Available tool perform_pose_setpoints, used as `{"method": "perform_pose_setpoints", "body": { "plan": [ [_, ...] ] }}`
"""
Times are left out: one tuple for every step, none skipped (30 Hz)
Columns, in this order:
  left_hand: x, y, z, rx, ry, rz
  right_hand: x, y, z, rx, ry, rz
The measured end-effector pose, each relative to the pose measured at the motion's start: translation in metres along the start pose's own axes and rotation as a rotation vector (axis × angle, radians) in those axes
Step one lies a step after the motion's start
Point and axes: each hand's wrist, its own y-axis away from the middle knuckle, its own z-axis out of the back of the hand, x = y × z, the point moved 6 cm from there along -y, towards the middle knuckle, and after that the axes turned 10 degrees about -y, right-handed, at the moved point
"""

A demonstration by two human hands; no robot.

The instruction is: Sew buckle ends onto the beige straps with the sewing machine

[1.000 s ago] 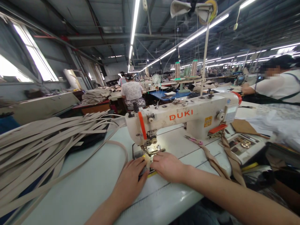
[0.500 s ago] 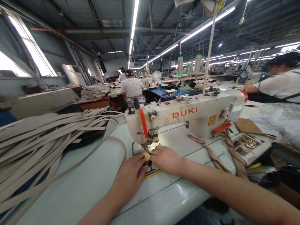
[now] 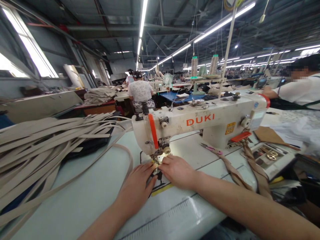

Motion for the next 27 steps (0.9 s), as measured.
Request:
{"method": "perform_pose_setpoints", "body": {
  "plan": [
    [-0.0002, -0.0005, 0.0005, 0.002, -0.001, -0.003, -0.0002, 0.0000, -0.0003, 0.004, -0.008, -0.004],
    [-0.0004, -0.0009, 0.0007, 0.004, -0.003, -0.007, -0.0005, 0.0000, -0.0004, 0.006, -0.018, -0.010],
    [-0.0004, -0.0012, 0.0009, 0.002, -0.007, -0.010, -0.0009, 0.0000, -0.0005, 0.007, -0.028, -0.016],
    [-0.0002, -0.0014, 0.0007, 0.001, -0.011, -0.011, -0.0012, 0.0000, -0.0005, 0.007, -0.036, -0.023],
    [0.0001, -0.0016, 0.0002, 0.002, -0.013, -0.012, -0.0015, 0.0001, -0.0006, 0.005, -0.041, -0.028],
    [0.0004, -0.0018, -0.0003, 0.003, -0.016, -0.011, -0.0018, 0.0002, -0.0007, 0.003, -0.046, -0.031],
    [0.0008, -0.0019, -0.0009, 0.003, -0.017, -0.011, -0.0022, 0.0003, -0.0009, 0.002, -0.050, -0.035],
    [0.0010, -0.0021, -0.0014, 0.003, -0.017, -0.012, -0.0024, 0.0004, -0.0013, 0.003, -0.055, -0.038],
    [0.0012, -0.0022, -0.0016, 0.001, -0.015, -0.012, -0.0028, 0.0005, -0.0018, 0.006, -0.062, -0.041],
    [0.0014, -0.0024, -0.0016, -0.001, -0.014, -0.012, -0.0032, 0.0006, -0.0022, 0.008, -0.069, -0.045],
    [0.0014, -0.0026, -0.0015, -0.003, -0.013, -0.012, -0.0035, 0.0007, -0.0025, 0.010, -0.076, -0.050],
    [0.0015, -0.0029, -0.0015, -0.002, -0.013, -0.010, -0.0040, 0.0007, -0.0026, 0.009, -0.081, -0.056],
    [0.0015, -0.0030, -0.0016, 0.002, -0.013, -0.009, -0.0043, 0.0007, -0.0024, 0.007, -0.085, -0.060],
    [0.0016, -0.0032, -0.0018, 0.007, -0.014, -0.006, -0.0044, 0.0006, -0.0022, 0.004, -0.091, -0.063],
    [0.0017, -0.0033, -0.0020, 0.011, -0.016, -0.005, -0.0045, 0.0006, -0.0020, 0.003, -0.096, -0.065],
    [0.0018, -0.0032, -0.0024, 0.016, -0.019, -0.004, -0.0045, 0.0006, -0.0018, 0.003, -0.102, -0.066],
    [0.0020, -0.0031, -0.0028, 0.018, -0.023, -0.005, -0.0044, 0.0007, -0.0016, 0.003, -0.107, -0.067],
    [0.0023, -0.0030, -0.0031, 0.018, -0.031, -0.004, -0.0045, 0.0008, -0.0013, 0.001, -0.112, -0.069],
    [0.0026, -0.0028, -0.0034, 0.017, -0.041, -0.005, -0.0044, 0.0009, -0.0012, 0.001, -0.115, -0.069],
    [0.0028, -0.0027, -0.0038, 0.016, -0.050, -0.006, -0.0044, 0.0009, -0.0011, 0.001, -0.114, -0.070],
    [0.0030, -0.0027, -0.0043, 0.018, -0.057, -0.007, -0.0045, 0.0010, -0.0009, 0.000, -0.113, -0.071],
    [0.0031, -0.0029, -0.0046, 0.020, -0.061, -0.008, -0.0045, 0.0010, -0.0008, 0.001, -0.113, -0.072],
    [0.0030, -0.0032, -0.0047, 0.020, -0.063, -0.011, -0.0047, 0.0009, -0.0008, 0.002, -0.113, -0.074],
    [0.0027, -0.0037, -0.0047, 0.021, -0.063, -0.015, -0.0048, 0.0008, -0.0008, 0.007, -0.113, -0.078],
    [0.0022, -0.0043, -0.0044, 0.020, -0.061, -0.020, -0.0049, 0.0006, -0.0010, 0.014, -0.115, -0.082],
    [0.0017, -0.0050, -0.0041, 0.019, -0.060, -0.025, -0.0051, 0.0005, -0.0011, 0.019, -0.118, -0.088],
    [0.0015, -0.0057, -0.0037, 0.017, -0.061, -0.027, -0.0052, 0.0003, -0.0011, 0.024, -0.122, -0.093]
  ]
}}
